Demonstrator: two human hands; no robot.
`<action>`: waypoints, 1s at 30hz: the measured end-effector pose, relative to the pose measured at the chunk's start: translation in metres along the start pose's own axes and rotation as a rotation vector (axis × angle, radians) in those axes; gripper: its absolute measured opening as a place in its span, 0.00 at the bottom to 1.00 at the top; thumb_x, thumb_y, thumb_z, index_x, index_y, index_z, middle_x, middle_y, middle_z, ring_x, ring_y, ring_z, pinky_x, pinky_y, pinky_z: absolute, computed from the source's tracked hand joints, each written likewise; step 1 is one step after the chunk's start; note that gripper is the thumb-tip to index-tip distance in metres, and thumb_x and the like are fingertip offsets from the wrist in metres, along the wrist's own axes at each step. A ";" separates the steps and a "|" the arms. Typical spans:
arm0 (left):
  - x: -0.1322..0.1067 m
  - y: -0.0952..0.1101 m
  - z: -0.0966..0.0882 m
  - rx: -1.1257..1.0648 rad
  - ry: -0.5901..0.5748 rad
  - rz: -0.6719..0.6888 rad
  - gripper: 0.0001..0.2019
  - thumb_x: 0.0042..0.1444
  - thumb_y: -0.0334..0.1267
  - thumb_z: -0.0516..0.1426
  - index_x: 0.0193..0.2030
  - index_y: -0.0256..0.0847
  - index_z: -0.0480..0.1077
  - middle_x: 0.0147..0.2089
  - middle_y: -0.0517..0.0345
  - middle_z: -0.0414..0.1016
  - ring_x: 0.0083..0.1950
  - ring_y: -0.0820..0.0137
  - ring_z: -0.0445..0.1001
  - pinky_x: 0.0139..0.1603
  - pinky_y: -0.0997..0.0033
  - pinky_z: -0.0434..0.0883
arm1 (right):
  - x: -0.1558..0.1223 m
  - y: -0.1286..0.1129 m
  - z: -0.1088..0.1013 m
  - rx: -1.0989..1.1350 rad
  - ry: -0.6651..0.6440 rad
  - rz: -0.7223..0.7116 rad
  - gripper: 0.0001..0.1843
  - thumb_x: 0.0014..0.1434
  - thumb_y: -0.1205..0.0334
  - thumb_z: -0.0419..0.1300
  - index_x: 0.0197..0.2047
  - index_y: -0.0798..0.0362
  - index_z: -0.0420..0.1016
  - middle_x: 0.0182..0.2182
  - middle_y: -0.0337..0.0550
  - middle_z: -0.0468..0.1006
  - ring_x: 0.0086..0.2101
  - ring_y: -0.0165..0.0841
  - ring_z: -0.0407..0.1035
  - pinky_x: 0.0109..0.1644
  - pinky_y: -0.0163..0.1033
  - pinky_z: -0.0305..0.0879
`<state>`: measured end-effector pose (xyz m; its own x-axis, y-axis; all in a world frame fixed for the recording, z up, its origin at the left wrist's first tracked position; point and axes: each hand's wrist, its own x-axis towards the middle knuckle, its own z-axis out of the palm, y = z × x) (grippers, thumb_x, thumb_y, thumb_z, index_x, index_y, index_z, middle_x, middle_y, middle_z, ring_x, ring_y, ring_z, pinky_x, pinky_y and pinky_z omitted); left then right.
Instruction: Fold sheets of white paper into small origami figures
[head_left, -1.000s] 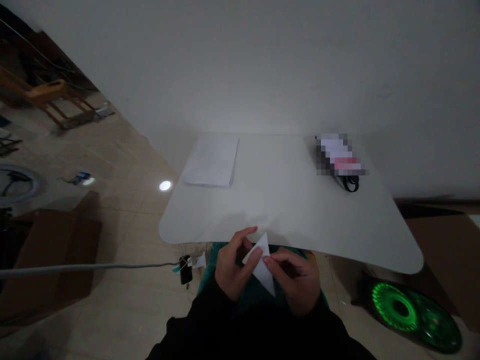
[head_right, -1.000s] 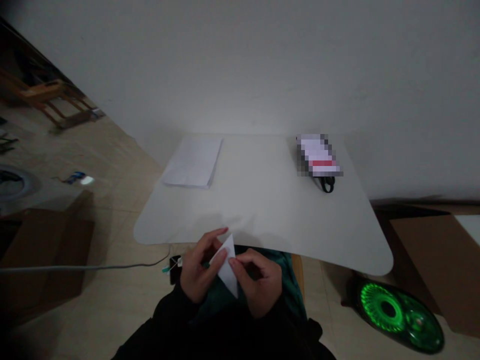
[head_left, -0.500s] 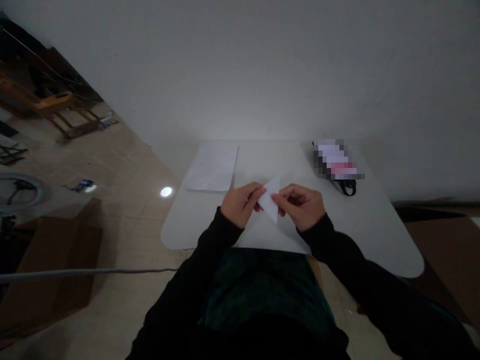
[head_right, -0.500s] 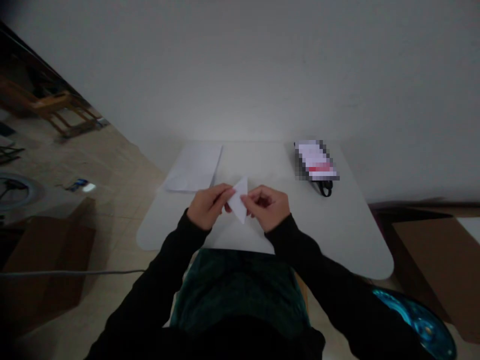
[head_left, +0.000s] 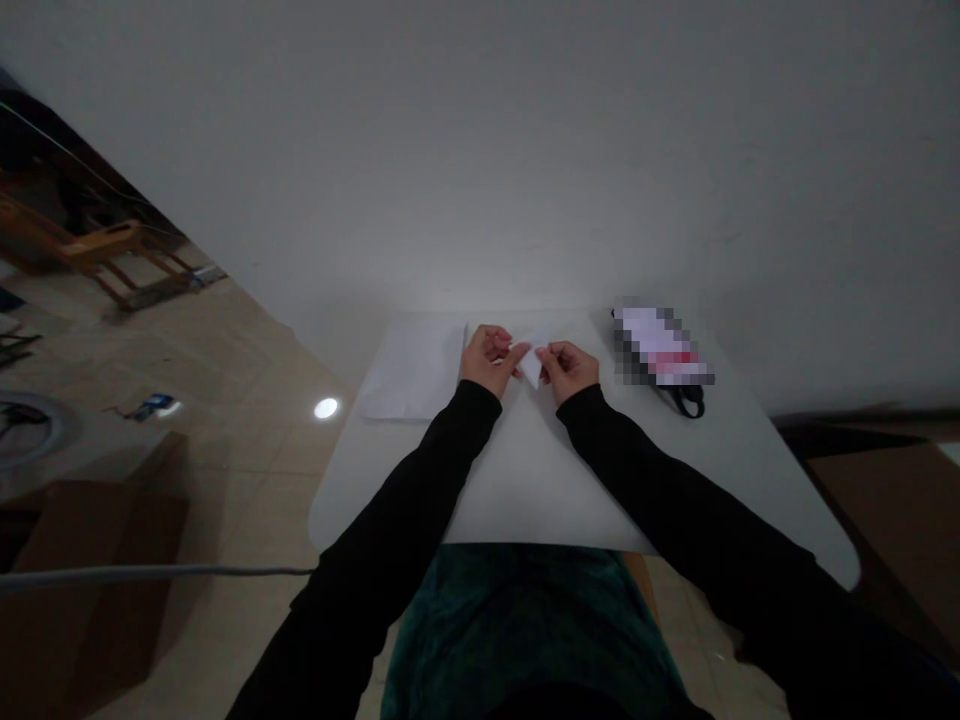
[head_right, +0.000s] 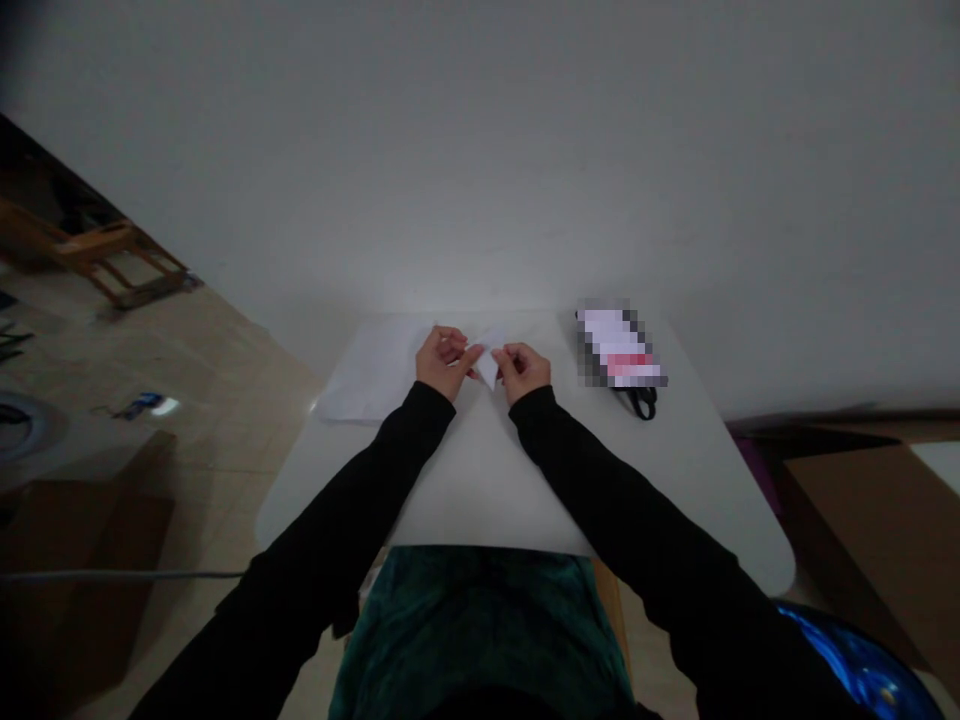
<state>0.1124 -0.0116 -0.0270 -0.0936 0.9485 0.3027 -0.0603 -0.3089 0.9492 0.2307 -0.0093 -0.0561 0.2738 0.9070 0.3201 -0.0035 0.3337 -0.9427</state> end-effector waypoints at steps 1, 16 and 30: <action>-0.003 0.001 0.002 -0.013 -0.005 -0.016 0.17 0.42 0.38 0.65 0.32 0.39 0.61 0.25 0.67 0.64 0.23 0.79 0.68 0.19 0.80 0.70 | 0.000 0.000 -0.001 0.003 0.011 -0.004 0.17 0.47 0.47 0.62 0.23 0.52 0.66 0.13 0.30 0.64 0.14 0.24 0.57 0.18 0.33 0.57; -0.003 0.001 -0.003 -0.033 -0.018 0.043 0.07 0.47 0.34 0.60 0.32 0.36 0.67 0.46 0.50 0.73 0.29 0.79 0.69 0.25 0.79 0.68 | -0.003 -0.009 -0.004 0.331 -0.249 0.100 0.16 0.44 0.48 0.66 0.31 0.52 0.77 0.21 0.38 0.74 0.22 0.29 0.68 0.30 0.41 0.69; -0.003 -0.005 -0.010 0.078 -0.273 -0.001 0.30 0.45 0.32 0.63 0.57 0.45 0.63 0.56 0.47 0.68 0.46 0.67 0.73 0.36 0.74 0.71 | 0.000 -0.010 -0.009 0.123 -0.214 -0.064 0.14 0.48 0.55 0.65 0.38 0.50 0.78 0.33 0.40 0.77 0.27 0.28 0.69 0.30 0.38 0.71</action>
<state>0.1032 -0.0137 -0.0335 0.1783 0.9361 0.3034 0.0174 -0.3112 0.9502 0.2396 -0.0152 -0.0477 0.0672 0.9126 0.4034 -0.1134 0.4087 -0.9056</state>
